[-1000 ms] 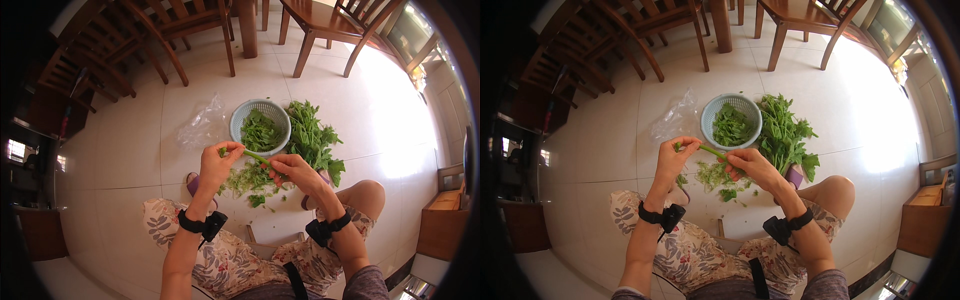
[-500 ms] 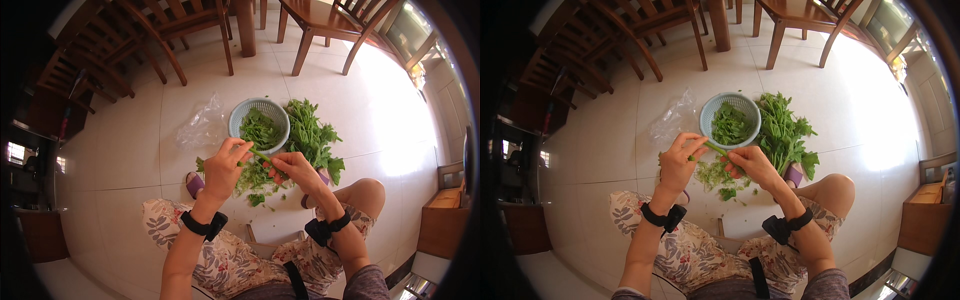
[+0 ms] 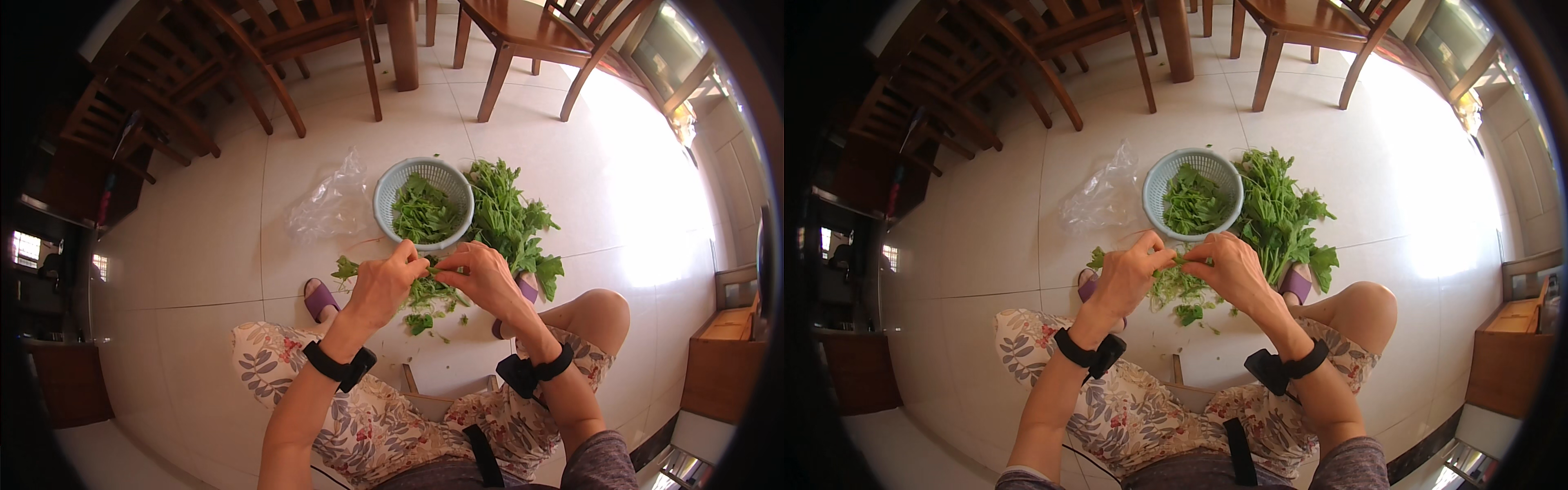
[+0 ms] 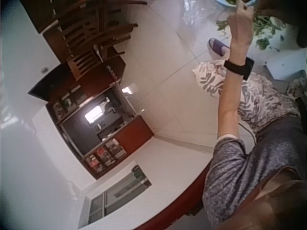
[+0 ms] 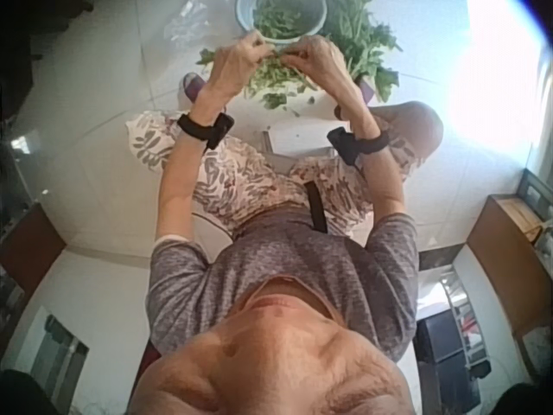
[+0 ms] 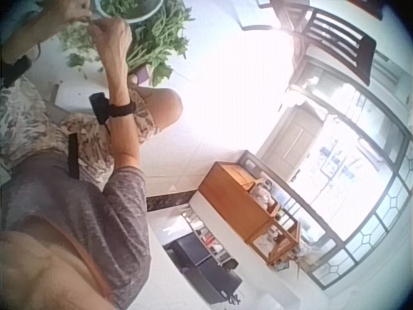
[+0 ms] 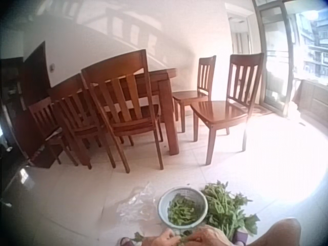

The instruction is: The person strips leaves from green leafy stalks by hand, placing the leaves into a plastic colander and the bare stalks on the floor.

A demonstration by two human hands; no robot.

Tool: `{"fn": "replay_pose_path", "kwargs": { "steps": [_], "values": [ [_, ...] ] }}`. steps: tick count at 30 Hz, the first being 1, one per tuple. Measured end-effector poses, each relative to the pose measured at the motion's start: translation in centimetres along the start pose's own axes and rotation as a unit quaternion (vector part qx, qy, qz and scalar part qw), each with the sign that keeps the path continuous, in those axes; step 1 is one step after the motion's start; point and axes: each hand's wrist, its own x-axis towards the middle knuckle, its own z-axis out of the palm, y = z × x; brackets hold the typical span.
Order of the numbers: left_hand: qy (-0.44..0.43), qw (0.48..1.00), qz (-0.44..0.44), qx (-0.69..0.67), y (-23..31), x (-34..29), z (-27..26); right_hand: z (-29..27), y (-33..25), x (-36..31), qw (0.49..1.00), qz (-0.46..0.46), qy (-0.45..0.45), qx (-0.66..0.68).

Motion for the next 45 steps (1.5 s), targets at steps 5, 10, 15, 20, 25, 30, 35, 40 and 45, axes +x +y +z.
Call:
{"fn": "replay_pose_path", "kwargs": {
  "steps": [5, 10, 15, 20, 25, 30, 35, 40, 45],
  "values": [
    [0.016, 1.0, -0.01, 0.007, 0.6, -0.4, 0.9, 0.3, 0.4, 0.0, 1.0, -0.022, 0.006, -0.014],
    [0.109, 0.983, -0.099, -0.106, 0.9, 0.4, 1.5, 1.0, -0.2, -0.1, 0.992, 0.066, 0.029, 0.103],
    [0.101, 0.89, -0.201, -0.396, 0.2, 1.3, 1.4, 1.3, -0.7, 0.0, 0.984, 0.07, 0.035, 0.163],
    [0.071, 0.737, -0.355, -0.57, -0.7, 1.6, -0.3, 0.5, -0.6, 0.1, 0.985, 0.085, 0.026, 0.15],
    [0.081, 0.691, -0.379, -0.61, -1.6, 1.3, -0.4, 0.2, 0.0, 0.4, 0.963, 0.131, 0.016, 0.237],
    [0.111, 0.711, -0.374, -0.585, -1.9, 1.3, -0.8, -0.7, 0.1, 0.7, 0.947, 0.174, 0.035, 0.267],
    [0.088, 0.752, -0.358, -0.546, -1.5, 1.2, -0.4, -0.6, 0.1, 0.4, 0.932, 0.063, -0.046, 0.354],
    [0.027, 0.774, -0.334, -0.537, -0.3, 1.4, -0.5, 0.2, -0.4, 0.3, 0.919, 0.102, -0.119, 0.362],
    [0.087, 0.856, -0.274, -0.43, -0.8, 1.4, -0.2, -0.3, -0.5, 0.3, 0.939, 0.119, -0.095, 0.307]
  ]
}}
